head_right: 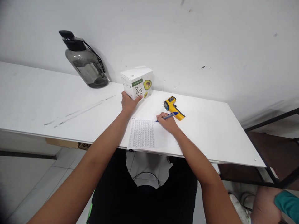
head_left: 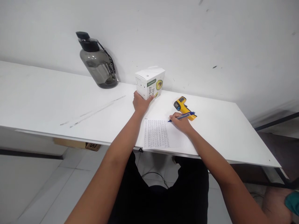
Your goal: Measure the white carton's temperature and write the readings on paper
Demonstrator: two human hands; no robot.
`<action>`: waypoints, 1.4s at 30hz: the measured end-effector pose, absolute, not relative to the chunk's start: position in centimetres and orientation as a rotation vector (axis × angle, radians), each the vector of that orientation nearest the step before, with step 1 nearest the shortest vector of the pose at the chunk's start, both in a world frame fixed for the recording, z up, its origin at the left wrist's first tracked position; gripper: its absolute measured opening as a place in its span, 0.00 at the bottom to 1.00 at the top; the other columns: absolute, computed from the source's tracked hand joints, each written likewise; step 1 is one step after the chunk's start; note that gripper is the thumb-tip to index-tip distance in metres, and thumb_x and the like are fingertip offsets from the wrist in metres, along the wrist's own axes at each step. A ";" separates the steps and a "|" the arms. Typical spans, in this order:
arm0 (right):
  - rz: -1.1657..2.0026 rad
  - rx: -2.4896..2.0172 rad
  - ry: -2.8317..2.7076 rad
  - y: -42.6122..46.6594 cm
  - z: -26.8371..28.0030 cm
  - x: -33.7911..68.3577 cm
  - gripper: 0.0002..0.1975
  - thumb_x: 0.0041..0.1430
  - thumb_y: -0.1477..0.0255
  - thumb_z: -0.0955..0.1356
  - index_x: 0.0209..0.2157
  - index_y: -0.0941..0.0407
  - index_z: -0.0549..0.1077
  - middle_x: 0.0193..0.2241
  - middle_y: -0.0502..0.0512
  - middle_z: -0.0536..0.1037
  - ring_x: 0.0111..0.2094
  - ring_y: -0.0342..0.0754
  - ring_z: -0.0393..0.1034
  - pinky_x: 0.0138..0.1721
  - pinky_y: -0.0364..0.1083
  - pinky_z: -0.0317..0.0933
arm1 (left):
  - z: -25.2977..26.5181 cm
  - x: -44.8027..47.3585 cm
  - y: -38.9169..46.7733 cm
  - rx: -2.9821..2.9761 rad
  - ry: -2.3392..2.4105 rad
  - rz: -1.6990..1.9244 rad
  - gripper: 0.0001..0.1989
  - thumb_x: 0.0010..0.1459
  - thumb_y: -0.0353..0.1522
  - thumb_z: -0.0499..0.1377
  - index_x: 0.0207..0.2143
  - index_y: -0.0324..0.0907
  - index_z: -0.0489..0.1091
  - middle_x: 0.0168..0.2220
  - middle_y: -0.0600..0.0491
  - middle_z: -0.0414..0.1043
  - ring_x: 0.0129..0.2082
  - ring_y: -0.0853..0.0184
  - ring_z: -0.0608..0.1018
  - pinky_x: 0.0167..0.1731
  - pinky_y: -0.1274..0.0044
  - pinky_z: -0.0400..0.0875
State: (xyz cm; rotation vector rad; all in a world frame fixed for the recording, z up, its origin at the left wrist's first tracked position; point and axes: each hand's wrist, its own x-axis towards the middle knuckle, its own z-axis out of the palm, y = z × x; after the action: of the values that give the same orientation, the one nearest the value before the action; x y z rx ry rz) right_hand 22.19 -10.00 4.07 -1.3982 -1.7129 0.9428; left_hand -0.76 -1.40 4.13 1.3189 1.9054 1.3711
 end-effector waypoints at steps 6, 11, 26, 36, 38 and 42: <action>0.944 -1.408 -1.711 -10.2 4.4 22.1 0.17 0.56 0.57 0.67 0.20 0.52 0.64 0.22 0.48 0.67 0.28 0.47 0.62 0.32 0.48 0.56 | 4.0 -0.8 -1.3 1.318 1.902 1.386 0.39 0.45 0.48 0.72 0.54 0.50 0.57 0.57 0.46 0.71 0.59 0.46 0.75 0.57 0.52 0.72; 0.936 -1.399 -1.710 -10.2 4.5 22.1 0.17 0.55 0.58 0.67 0.20 0.52 0.64 0.21 0.48 0.66 0.27 0.46 0.61 0.31 0.47 0.55 | 4.0 -0.7 -1.3 1.314 1.914 1.376 0.39 0.45 0.47 0.72 0.55 0.50 0.57 0.58 0.46 0.71 0.60 0.47 0.74 0.59 0.53 0.72; 0.908 -1.399 -1.694 -10.3 4.4 22.2 0.18 0.54 0.57 0.67 0.19 0.52 0.62 0.19 0.47 0.64 0.26 0.46 0.60 0.30 0.47 0.54 | 4.2 -0.7 -1.4 1.322 1.918 1.354 0.38 0.46 0.47 0.71 0.54 0.50 0.56 0.59 0.45 0.70 0.61 0.47 0.73 0.59 0.53 0.71; 0.935 -1.392 -1.732 -10.3 4.3 22.2 0.18 0.55 0.57 0.67 0.20 0.52 0.63 0.20 0.48 0.66 0.27 0.46 0.60 0.31 0.47 0.55 | 4.3 -0.7 -1.5 1.317 1.917 1.363 0.38 0.46 0.47 0.71 0.54 0.50 0.57 0.58 0.45 0.71 0.60 0.46 0.74 0.59 0.53 0.71; 0.935 -1.389 -1.724 -10.2 4.3 22.3 0.18 0.55 0.56 0.68 0.19 0.52 0.63 0.20 0.48 0.66 0.27 0.46 0.60 0.30 0.47 0.55 | 4.4 -0.7 -1.5 1.314 1.914 1.367 0.38 0.46 0.47 0.72 0.54 0.50 0.57 0.58 0.45 0.71 0.60 0.46 0.74 0.59 0.52 0.72; 0.960 -1.385 -1.680 -9.9 4.2 22.5 0.19 0.55 0.56 0.67 0.18 0.52 0.63 0.18 0.47 0.65 0.25 0.46 0.60 0.29 0.47 0.55 | 4.5 -0.7 -1.6 1.294 1.904 1.374 0.38 0.45 0.46 0.72 0.53 0.50 0.58 0.57 0.44 0.72 0.59 0.44 0.75 0.57 0.50 0.72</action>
State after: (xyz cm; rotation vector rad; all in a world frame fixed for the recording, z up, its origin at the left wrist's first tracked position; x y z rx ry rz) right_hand 22.49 -9.92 4.20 -1.3852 -1.6795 0.9596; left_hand -0.69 -1.63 4.54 1.2937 1.9043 1.3738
